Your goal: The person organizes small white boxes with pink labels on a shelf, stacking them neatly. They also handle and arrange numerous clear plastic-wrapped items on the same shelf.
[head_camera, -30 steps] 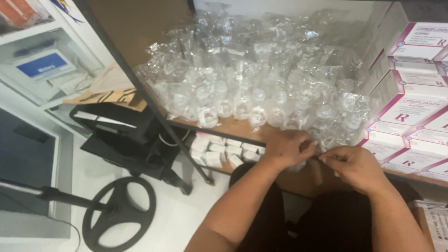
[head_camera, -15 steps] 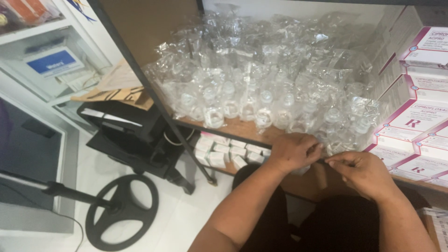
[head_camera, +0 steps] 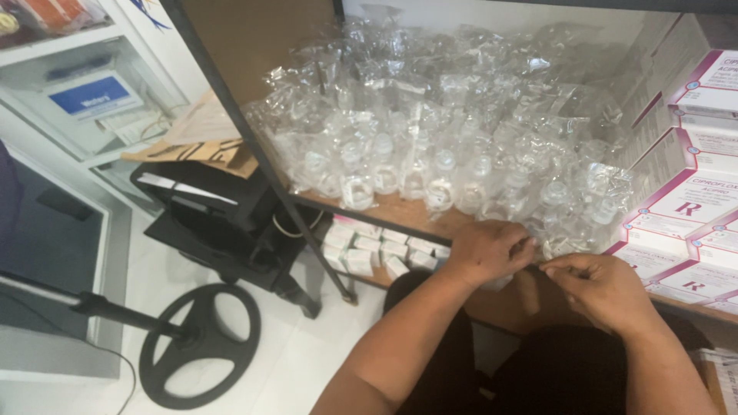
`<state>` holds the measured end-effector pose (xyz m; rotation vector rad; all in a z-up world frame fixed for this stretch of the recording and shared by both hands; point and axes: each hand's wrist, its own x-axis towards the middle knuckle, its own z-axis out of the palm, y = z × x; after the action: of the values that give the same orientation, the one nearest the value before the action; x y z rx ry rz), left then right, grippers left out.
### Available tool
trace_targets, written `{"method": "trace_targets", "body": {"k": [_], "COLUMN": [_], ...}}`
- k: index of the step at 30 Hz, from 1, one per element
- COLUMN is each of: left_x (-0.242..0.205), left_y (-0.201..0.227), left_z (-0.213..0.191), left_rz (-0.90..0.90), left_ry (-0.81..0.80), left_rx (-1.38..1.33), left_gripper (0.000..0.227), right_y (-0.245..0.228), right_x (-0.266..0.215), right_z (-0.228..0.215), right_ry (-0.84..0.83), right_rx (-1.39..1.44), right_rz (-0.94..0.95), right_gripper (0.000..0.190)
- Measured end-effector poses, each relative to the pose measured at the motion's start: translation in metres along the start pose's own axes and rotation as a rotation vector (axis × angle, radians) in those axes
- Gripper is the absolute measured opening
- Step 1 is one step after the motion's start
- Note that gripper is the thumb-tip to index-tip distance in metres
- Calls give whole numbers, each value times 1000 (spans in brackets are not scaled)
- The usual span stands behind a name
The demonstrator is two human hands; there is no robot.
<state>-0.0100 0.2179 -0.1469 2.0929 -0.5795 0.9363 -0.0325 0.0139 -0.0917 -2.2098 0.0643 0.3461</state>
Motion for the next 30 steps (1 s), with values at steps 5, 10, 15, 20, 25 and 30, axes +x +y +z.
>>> {"method": "trace_targets", "body": {"k": [5,10,15,20,25,30], "left_x": [5,13,22,13,13,15], "left_y": [-1,4,9,2,-8,-31], "left_z": [-2,-8,-17,-15,-47,-85], "left_rz": [-53,-139,-297,-240,-233,-324], "left_ry": [-83,-191,-329,-295,-166,320], "left_rx": [16,22,-62,-86,-152,98], "left_gripper": [24,26,29,28,24,30], "right_y": [4,6,-21,7,-29,-64], "right_x": [3,3,-9,-5,-25,-29], "right_z": [2,2,11,18,20,39], "right_ry": [30,17,174,295,137,210], "right_rx": [-79,-28,-373,-501,-572,-501], "right_rz": [-58,-21,1,-248,-187,-476], "right_gripper": [25,28,34,36,45,40]}}
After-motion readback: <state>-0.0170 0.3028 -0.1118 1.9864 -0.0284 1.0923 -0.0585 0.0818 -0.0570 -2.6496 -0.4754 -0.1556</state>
